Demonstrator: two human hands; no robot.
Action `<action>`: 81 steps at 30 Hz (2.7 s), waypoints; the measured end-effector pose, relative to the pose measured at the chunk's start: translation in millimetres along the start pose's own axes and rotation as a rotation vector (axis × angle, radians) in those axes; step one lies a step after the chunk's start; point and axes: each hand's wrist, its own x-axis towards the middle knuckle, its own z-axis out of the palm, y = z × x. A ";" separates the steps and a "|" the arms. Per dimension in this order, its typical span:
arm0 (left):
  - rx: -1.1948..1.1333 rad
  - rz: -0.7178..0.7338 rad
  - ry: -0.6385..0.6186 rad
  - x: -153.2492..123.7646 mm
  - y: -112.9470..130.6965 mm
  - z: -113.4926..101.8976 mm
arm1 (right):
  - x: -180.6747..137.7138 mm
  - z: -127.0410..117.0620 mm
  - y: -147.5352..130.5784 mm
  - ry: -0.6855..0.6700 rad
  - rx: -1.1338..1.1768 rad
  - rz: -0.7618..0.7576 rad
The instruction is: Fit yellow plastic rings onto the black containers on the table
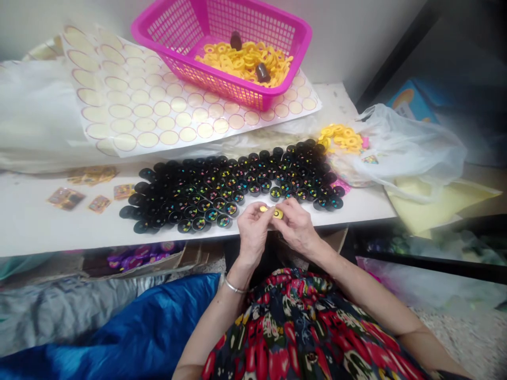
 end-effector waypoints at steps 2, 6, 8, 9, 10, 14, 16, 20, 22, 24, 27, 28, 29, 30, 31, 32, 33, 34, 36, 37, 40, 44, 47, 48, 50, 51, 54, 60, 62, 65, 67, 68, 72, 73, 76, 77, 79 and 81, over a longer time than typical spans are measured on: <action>-0.002 -0.005 -0.004 1.5 -2.1 -0.7 | 0.6 1.4 1.5 0.018 0.048 0.023; -0.007 -0.027 -0.007 5.3 -4.4 -2.8 | 0.5 3.6 2.4 0.064 0.240 0.157; -0.004 -0.036 -0.013 5.9 -3.5 -3.4 | -0.8 4.6 1.1 0.066 0.331 0.213; -0.002 -0.036 -0.019 5.8 -2.6 -3.4 | -1.8 5.3 0.0 0.065 0.365 0.238; 0.001 -0.035 -0.026 5.3 -1.4 -3.3 | -2.9 6.4 -1.1 0.065 0.390 0.264; 0.019 -0.034 -0.036 2.7 4.5 -0.8 | -5.8 14.1 -4.0 0.122 0.442 0.353; 0.033 -0.029 -0.029 2.0 6.2 1.5 | -5.5 18.3 -4.4 0.156 0.471 0.380; 0.069 -0.037 0.020 1.2 4.7 6.1 | -3.5 23.2 -6.4 0.174 0.583 0.524; 0.088 -0.041 0.048 0.7 2.7 7.4 | -3.4 24.9 -7.5 0.158 0.673 0.629; 0.100 -0.044 0.072 1.0 1.0 8.1 | -3.9 26.9 -7.5 0.145 0.750 0.700; 0.094 -0.066 0.096 4.4 0.0 8.4 | -4.1 30.8 -6.4 0.173 0.764 0.699; 0.093 -0.073 0.095 5.9 0.0 8.3 | -3.7 32.1 -6.3 0.187 0.756 0.691; 0.095 -0.074 0.091 7.5 0.0 8.3 | -3.2 33.3 -6.5 0.199 0.752 0.689; 0.098 -0.068 0.087 8.8 0.0 8.2 | -2.5 34.4 -7.0 0.207 0.757 0.693; 0.103 -0.058 0.086 9.9 0.1 8.2 | -1.6 35.2 -7.7 0.209 0.773 0.705; 0.108 -0.046 0.087 10.6 0.2 8.2 | -0.6 35.6 -8.3 0.206 0.797 0.718; 0.110 -0.036 0.086 10.8 0.5 8.3 | 0.5 35.7 -8.7 0.202 0.824 0.727; 0.107 -0.027 0.083 10.5 0.7 8.3 | 1.5 35.3 -8.9 0.197 0.851 0.730; 0.092 -0.006 0.060 7.8 1.5 7.3 | 2.7 33.7 -8.8 0.181 0.896 0.720; 0.086 0.012 0.047 5.1 1.9 5.9 | 2.5 32.7 -8.6 0.177 0.915 0.707; 0.102 0.082 0.022 -7.3 1.0 -2.4 | -2.6 30.6 -9.7 0.179 0.975 0.674; 0.364 0.234 -0.036 -23.4 -6.2 -15.1 | -14.9 29.2 -15.8 0.210 1.082 0.649; 0.588 0.422 -0.063 -28.6 -11.4 -16.0 | -22.7 21.4 -20.7 0.205 1.138 0.598; 0.619 0.463 -0.078 -29.2 -12.0 -14.5 | -24.6 16.6 -21.7 0.178 1.146 0.587; 0.634 0.499 -0.142 -29.2 -11.4 -10.9 | -27.7 5.2 -22.2 0.113 1.136 0.592; 0.631 0.510 -0.187 -28.8 -10.5 -9.3 | -28.7 -0.8 -21.7 0.089 1.117 0.605; 0.597 0.540 -0.358 -26.2 -7.2 -7.9 | -29.2 -15.5 -17.2 0.090 1.011 0.662; 0.442 0.445 -0.630 -19.6 -1.6 -14.0 | -25.5 -28.0 3.3 -0.152 1.040 0.806; 0.438 0.388 -0.708 -19.1 -0.1 -15.3 | -27.9 -29.9 12.4 -0.318 1.168 0.814; 0.425 0.338 -0.770 -22.0 0.4 -15.6 | -33.6 -33.9 24.7 -0.492 1.274 0.773; 0.424 0.311 -0.779 -25.8 -0.5 -14.2 | -36.1 -37.9 30.4 -0.565 1.274 0.720; 0.432 0.300 -0.780 -27.8 -1.1 -13.1 | -36.5 -40.0 32.2 -0.591 1.265 0.693; 0.449 0.269 -0.777 -32.8 -2.2 -7.5 | -34.4 -47.2 32.5 -0.626 1.212 0.626; 0.454 0.265 -0.777 -33.3 -1.8 -6.3 | -33.6 -48.5 31.4 -0.620 1.194 0.617; 0.504 0.284 -0.797 -33.9 1.3 -3.1 | -31.8 -51.6 27.6 -0.600 1.139 0.618; 0.526 0.300 -0.807 -34.1 2.7 -2.0 | -31.7 -52.5 26.5 -0.599 1.118 0.620; 0.562 0.339 -0.823 -35.0 5.8 0.4 | -32.7 -53.9 25.2 -0.592 1.080 0.614; 0.589 0.392 -0.841 -36.5 8.5 3.2 | -35.9 -54.2 24.9 -0.564 1.059 0.591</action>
